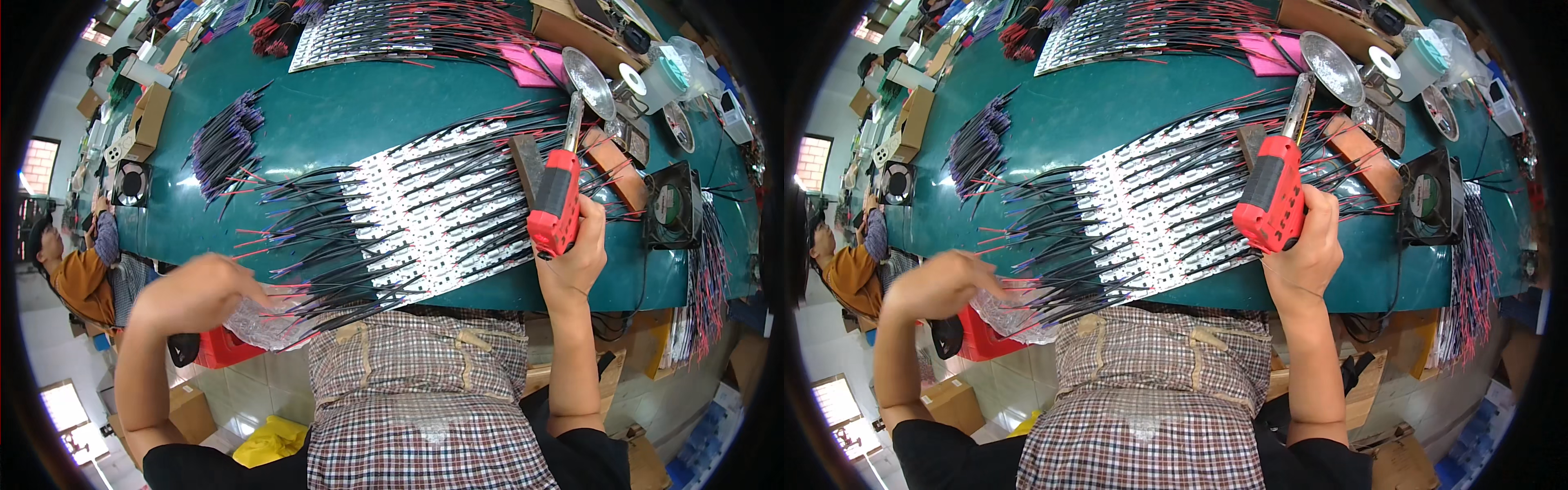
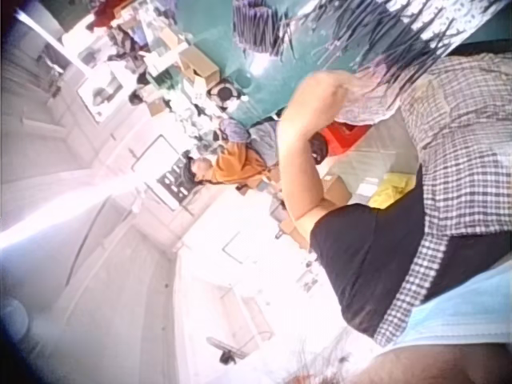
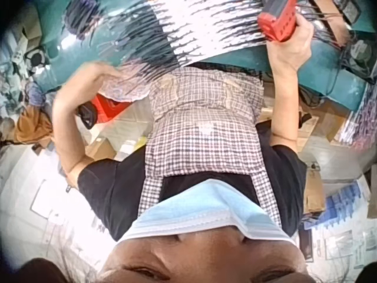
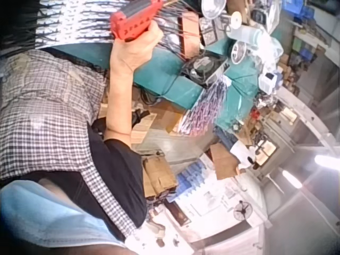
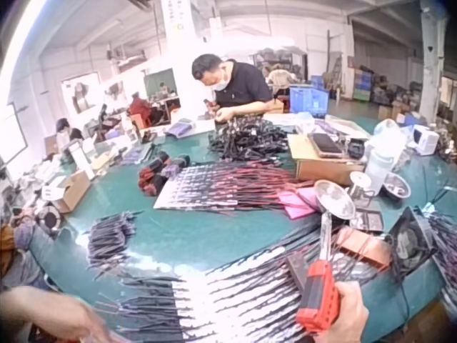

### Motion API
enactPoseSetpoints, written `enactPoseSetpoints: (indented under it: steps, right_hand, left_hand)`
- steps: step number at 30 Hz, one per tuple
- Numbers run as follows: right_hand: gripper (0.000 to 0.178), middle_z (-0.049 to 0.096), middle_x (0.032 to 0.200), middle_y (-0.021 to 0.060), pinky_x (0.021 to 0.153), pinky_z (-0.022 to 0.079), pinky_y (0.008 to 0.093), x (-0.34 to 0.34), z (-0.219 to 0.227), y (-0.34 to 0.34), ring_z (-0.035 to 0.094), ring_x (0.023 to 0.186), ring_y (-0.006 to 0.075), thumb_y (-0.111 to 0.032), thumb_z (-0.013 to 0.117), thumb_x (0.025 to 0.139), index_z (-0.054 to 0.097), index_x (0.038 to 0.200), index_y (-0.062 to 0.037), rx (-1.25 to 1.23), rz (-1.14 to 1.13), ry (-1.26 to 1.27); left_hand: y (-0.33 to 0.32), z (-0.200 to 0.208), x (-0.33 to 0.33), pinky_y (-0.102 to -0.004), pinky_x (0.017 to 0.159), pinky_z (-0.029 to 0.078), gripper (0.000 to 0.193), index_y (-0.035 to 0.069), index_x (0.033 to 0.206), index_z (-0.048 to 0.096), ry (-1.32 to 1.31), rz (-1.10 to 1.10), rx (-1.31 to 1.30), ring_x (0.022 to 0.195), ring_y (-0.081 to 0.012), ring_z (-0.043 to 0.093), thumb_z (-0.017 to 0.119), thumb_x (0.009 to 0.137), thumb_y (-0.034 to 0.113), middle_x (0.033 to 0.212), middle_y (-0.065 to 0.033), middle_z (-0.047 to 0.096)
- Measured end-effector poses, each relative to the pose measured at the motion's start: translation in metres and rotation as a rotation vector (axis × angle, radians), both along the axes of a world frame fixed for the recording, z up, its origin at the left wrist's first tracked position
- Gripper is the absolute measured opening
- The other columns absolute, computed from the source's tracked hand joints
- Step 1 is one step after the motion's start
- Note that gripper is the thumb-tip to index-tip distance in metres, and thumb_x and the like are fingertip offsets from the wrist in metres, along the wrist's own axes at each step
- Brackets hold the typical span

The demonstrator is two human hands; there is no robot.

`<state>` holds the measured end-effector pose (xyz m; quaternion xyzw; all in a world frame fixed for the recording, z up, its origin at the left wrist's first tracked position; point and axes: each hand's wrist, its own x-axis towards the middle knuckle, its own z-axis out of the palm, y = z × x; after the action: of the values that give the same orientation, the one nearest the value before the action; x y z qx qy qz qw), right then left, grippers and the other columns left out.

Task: The person straightens and aligns the wires on a sheet of LED modules by hand, then gathers the wire ends into bundles and solders them using a soldering iron.

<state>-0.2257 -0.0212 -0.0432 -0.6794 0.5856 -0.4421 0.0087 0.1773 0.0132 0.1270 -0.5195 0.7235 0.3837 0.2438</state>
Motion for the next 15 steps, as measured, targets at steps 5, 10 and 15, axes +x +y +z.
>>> enactPoseSetpoints:
  steps: [5, 10, 15]
  right_hand:
    - [0.065, 0.061, 0.106, 0.0117, 0.078, 0.054, 0.0372, -0.006, -0.005, 0.003, 0.065, 0.090, 0.0323, 0.000, 0.086, 0.067, 0.052, 0.122, -0.0043, 0.005, -0.026, 0.033]
    - [0.061, 0.062, 0.106, 0.0111, 0.079, 0.053, 0.0367, -0.001, -0.004, 0.002, 0.065, 0.090, 0.0305, -0.006, 0.088, 0.071, 0.053, 0.121, -0.0035, 0.004, -0.027, -0.008]
    - [0.060, 0.062, 0.108, 0.0111, 0.080, 0.053, 0.0360, -0.003, -0.002, 0.006, 0.065, 0.089, 0.0302, -0.006, 0.088, 0.072, 0.053, 0.121, -0.0028, 0.034, -0.048, 0.002]
  left_hand:
    - [-0.028, 0.034, -0.062, -0.0446, 0.093, 0.050, 0.028, 0.005, 0.092, 0.070, 0.101, -0.118, -0.876, 0.100, -0.0344, 0.066, 0.053, 0.072, -0.007, 0.096, -0.0131, 0.071]
    - [-0.022, -0.008, -0.125, -0.0477, 0.109, 0.043, 0.025, 0.007, 0.100, 0.070, 0.322, -0.563, -0.783, 0.123, -0.0281, 0.060, 0.070, 0.075, 0.009, 0.120, -0.0093, 0.067]
    - [-0.021, -0.033, -0.145, -0.0518, 0.119, 0.029, 0.051, 0.013, 0.134, 0.061, 0.310, -0.471, -0.734, 0.143, -0.0336, 0.041, 0.069, 0.089, 0.035, 0.148, -0.0108, 0.051]
